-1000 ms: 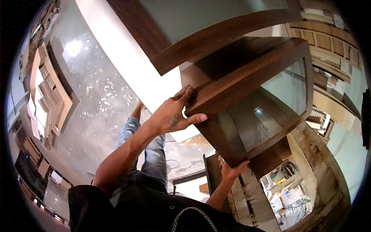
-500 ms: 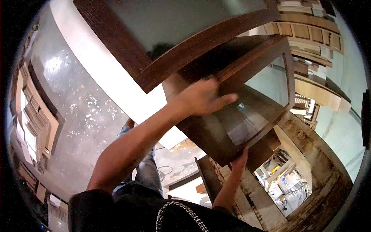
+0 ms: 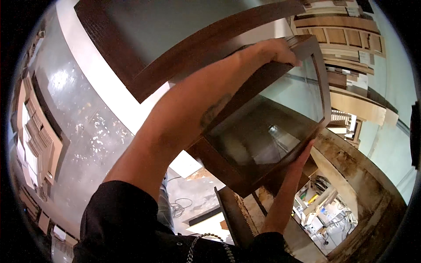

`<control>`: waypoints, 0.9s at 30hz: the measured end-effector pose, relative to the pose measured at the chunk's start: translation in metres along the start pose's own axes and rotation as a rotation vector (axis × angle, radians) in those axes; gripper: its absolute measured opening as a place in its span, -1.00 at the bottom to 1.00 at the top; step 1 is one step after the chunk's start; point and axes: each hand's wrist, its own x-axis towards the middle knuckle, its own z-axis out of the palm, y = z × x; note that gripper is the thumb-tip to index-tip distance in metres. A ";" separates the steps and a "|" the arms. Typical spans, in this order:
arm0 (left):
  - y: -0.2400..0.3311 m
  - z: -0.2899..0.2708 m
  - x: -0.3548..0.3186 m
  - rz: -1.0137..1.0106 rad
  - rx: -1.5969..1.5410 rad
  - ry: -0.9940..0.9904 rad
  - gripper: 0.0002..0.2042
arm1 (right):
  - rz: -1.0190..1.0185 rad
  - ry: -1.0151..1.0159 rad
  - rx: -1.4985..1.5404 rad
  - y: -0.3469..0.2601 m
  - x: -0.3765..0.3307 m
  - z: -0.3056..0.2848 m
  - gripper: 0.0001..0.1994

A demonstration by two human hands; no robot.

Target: The person picks up wooden frames with glass inserts from a workbench and stacks them onto a pile of similar frames. The person repeatedly lifts the frames, turns them, and places them on top of the stack, occasionally adjusting the pile.

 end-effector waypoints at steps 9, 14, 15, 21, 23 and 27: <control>0.013 -0.006 -0.015 -0.030 -0.079 -0.065 -0.26 | -0.042 -0.009 0.118 0.004 0.017 -0.016 -0.21; 0.004 -0.012 -0.011 -0.029 -0.176 -0.103 -0.15 | 0.016 -0.097 0.160 -0.018 -0.010 0.003 -0.20; -0.004 -0.013 -0.004 -0.017 -0.206 -0.131 -0.11 | 0.046 -0.096 0.155 -0.024 -0.011 0.006 -0.20; -0.003 -0.007 -0.018 0.071 -0.186 -0.004 -0.26 | -0.018 -0.020 0.049 -0.028 -0.029 0.016 -0.18; -0.027 -0.008 -0.048 0.045 -0.157 0.023 -0.07 | 0.089 0.065 0.004 -0.019 -0.060 0.033 -0.18; -0.104 -0.004 -0.186 0.032 -0.410 -0.086 -0.13 | 0.296 0.357 0.321 0.050 -0.171 0.048 -0.24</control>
